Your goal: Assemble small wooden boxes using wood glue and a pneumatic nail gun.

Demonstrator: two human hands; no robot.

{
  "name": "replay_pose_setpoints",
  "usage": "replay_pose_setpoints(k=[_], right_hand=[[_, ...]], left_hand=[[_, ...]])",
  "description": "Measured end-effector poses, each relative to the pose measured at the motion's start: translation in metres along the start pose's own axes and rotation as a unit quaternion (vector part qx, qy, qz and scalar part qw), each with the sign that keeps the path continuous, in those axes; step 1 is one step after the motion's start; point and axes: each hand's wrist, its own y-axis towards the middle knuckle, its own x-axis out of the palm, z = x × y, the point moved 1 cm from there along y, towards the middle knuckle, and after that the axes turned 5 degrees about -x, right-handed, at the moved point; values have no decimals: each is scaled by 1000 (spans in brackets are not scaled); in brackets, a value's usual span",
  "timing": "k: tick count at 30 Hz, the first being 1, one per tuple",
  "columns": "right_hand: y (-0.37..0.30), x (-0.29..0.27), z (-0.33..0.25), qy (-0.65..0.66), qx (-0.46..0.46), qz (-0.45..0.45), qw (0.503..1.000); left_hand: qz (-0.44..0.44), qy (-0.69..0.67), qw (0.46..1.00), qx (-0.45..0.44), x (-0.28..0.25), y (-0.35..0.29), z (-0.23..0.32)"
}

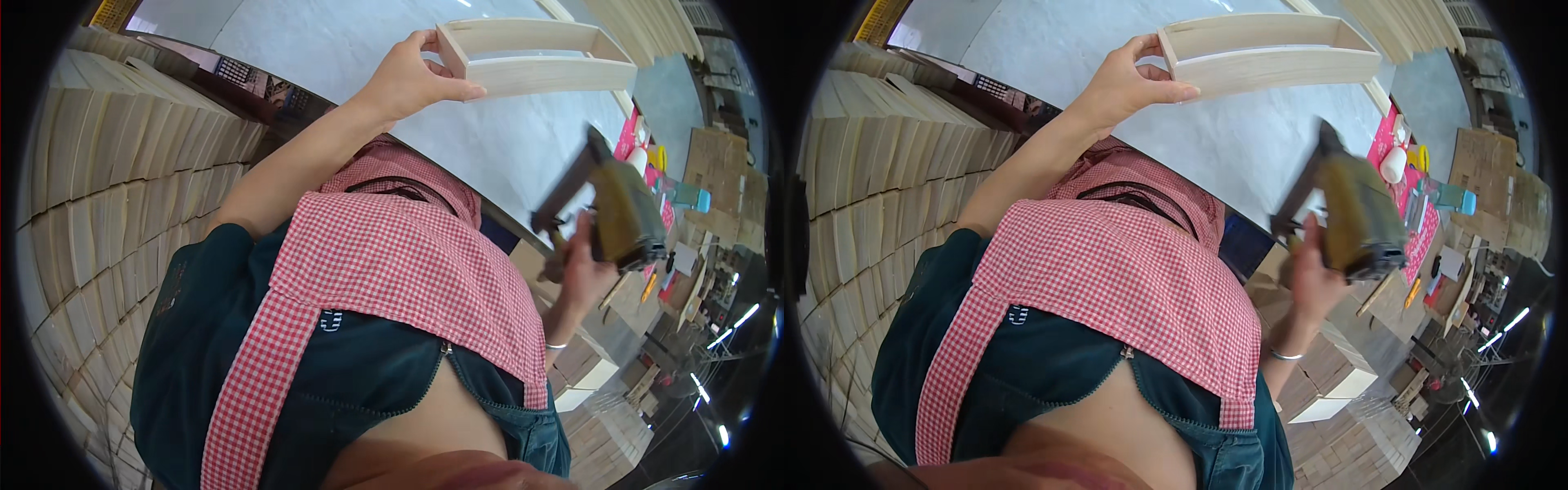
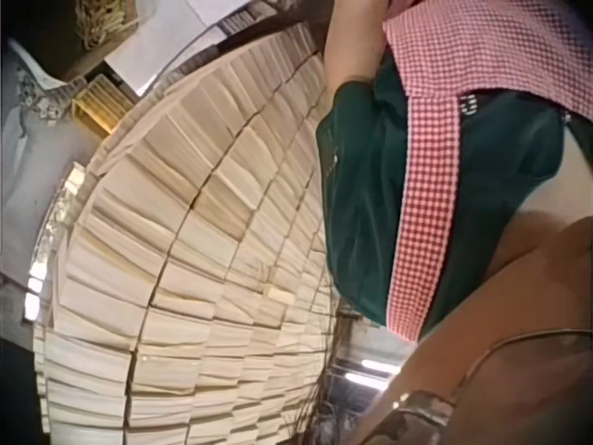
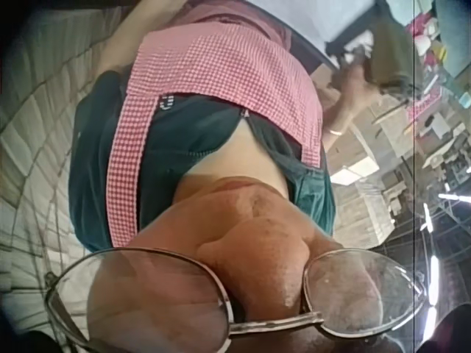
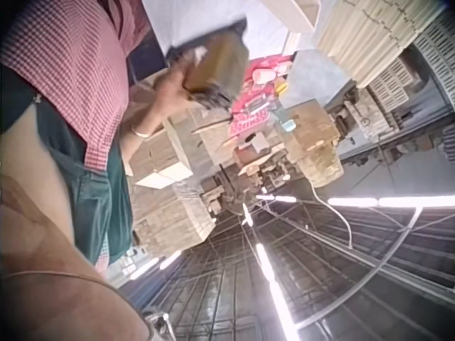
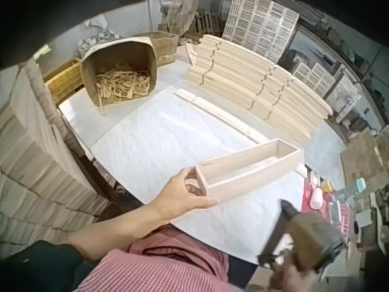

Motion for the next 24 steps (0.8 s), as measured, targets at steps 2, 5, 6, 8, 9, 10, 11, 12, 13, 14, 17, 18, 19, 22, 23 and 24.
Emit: replay_pose_setpoints(k=[2,5,6,8,9,10,11,12,13,14,17,18,19,22,23,24], right_hand=[[-32,31,-51,-77,118,-56,988],[-57,53,-76,-46,187,-136,972],[-60,57,-75,62,197,-174,963],[-59,54,-60,37,147,-227,962],[-58,50,-48,14,96,-278,956],[-58,47,-38,-9,43,-329,943],[-57,46,-35,-32,-9,-378,925],[-57,47,-36,-32,-9,-380,924],[-57,48,-40,-52,11,-395,917],[-57,49,-45,-72,31,-409,909],[-56,49,-51,-112,72,-434,891],[-56,49,-52,-99,89,-432,892],[-56,47,-52,-86,105,-430,892],[-55,45,-48,-60,139,-425,893],[-55,45,-41,-40,146,-409,900],[-56,44,-33,-21,153,-393,906]], left_hand=[[0,-2,1000,-1,1,-4,4],[-8,-3,1000,-16,-2,-11,13],[-9,-2,1000,-21,-4,-12,14],[-5,1,1000,-18,-6,-11,14],[-2,6,1000,-14,-6,-10,14],[2,10,1000,-10,-6,-10,14],[7,14,1000,-7,-6,-10,14],[9,14,1000,-8,-6,-11,13],[8,15,1000,-5,-6,-11,13],[6,17,1000,-1,-6,-11,13],[1,20,1000,4,-6,-11,13],[2,18,1000,1,-6,-11,14],[2,17,1000,-3,-6,-11,15],[3,15,1000,-10,-6,-11,15],[3,18,1000,-6,-6,-11,15],[2,20,1000,-2,-6,-11,15]])
